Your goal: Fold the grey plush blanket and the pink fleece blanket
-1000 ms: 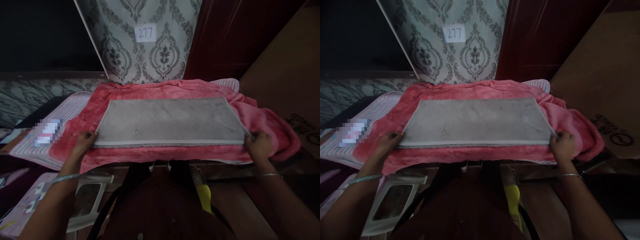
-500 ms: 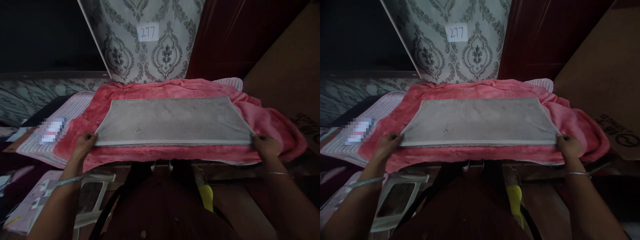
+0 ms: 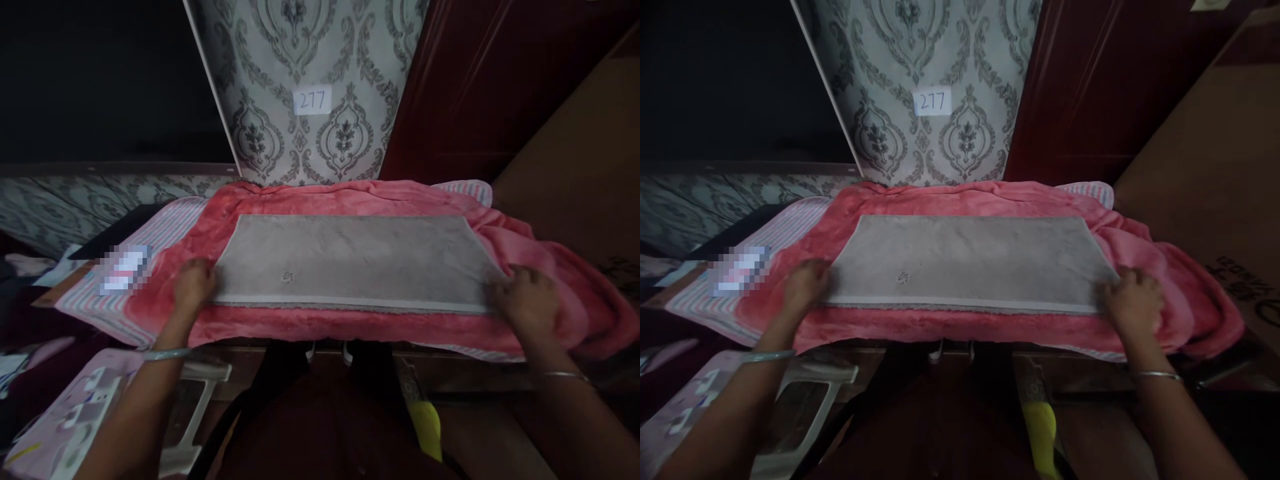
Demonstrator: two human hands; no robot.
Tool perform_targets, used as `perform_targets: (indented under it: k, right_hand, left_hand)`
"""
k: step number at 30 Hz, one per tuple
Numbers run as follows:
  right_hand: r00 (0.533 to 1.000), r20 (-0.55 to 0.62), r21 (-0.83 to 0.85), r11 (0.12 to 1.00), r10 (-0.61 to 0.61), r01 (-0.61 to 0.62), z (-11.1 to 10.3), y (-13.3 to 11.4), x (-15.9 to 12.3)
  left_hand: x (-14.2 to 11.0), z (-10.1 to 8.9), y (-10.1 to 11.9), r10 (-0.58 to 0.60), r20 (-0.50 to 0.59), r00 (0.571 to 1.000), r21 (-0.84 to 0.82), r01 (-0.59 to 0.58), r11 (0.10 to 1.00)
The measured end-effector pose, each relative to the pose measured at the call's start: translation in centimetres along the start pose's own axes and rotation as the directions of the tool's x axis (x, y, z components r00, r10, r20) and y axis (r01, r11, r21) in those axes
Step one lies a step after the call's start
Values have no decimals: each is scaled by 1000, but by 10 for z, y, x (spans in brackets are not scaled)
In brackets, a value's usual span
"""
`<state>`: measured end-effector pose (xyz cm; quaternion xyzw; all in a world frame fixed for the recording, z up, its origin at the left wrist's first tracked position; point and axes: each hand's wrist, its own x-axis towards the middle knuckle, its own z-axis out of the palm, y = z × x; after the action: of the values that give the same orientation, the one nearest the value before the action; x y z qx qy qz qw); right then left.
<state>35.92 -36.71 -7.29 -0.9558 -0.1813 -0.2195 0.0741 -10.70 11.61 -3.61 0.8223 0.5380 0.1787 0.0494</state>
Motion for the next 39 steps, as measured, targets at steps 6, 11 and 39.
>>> perform_targets:
  k: [6, 11, 39]
  right_hand:
    - [903, 59, 315, 866, -427, 389, -7, -163, 5]
    - [756, 212, 361, 769, -619, 528, -2, -242, -27]
    - [723, 249, 285, 763, -644, 581, 38, -239, -41]
  left_hand:
    - [5, 45, 147, 568, 181, 803, -120, -556, 823]
    - [-7, 74, 216, 628, 279, 727, -69, -637, 768]
    - [58, 43, 105, 107, 262, 959, 225, -169, 960]
